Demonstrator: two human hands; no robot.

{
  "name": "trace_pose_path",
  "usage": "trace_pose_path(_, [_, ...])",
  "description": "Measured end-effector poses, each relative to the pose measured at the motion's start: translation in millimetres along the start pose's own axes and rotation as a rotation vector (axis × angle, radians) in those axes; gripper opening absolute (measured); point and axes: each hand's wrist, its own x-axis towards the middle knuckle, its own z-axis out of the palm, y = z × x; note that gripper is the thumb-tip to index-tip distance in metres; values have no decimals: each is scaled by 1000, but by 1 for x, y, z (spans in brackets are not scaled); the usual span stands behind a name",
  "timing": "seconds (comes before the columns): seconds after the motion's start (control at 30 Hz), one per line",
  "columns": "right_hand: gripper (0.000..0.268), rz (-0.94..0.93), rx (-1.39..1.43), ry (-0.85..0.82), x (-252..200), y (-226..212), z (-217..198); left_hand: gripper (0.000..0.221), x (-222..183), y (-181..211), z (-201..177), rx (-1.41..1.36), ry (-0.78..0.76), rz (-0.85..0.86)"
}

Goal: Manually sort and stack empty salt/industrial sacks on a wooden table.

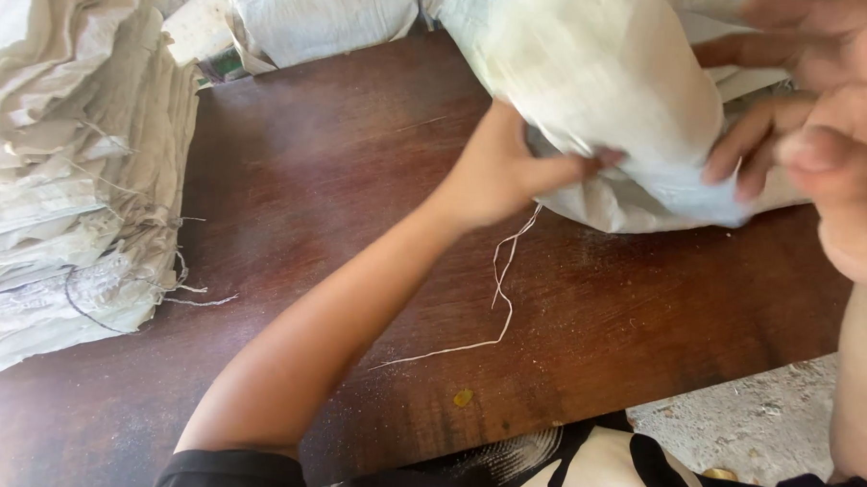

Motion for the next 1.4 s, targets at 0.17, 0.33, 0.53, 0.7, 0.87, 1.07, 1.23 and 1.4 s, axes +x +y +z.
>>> trace_pose_path(0.17, [77,-299,-533,14,24,-15,47,95,-13,-8,-27,-219,87,-361])
trace_pose_path(0.33, [97,-466,-606,-142,42,-31,111,101,-35,31,-42,-586,376,-531])
trace_pose_path(0.53, [82,-440,-449,-270,72,-9,146,92,-71,48,-77,-668,635,-529])
trace_pose_path(0.7, [91,284,-209,-406,96,46,157,87,-114,51,-114,-589,787,-633])
trace_pose_path(0.87, [83,524,-882,-526,88,88,142,95,-131,54,-122,-288,819,-818])
trace_pose_path(1.07, [78,228,-1036,-331,70,54,148,110,-148,28,-127,-75,793,-775])
trace_pose_path(1.23, [88,45,-210,-303,55,40,183,113,-158,36,-105,-27,777,-917])
trace_pose_path(1.4, [117,-21,-82,-236,54,65,208,118,-161,27,-101,247,413,-377])
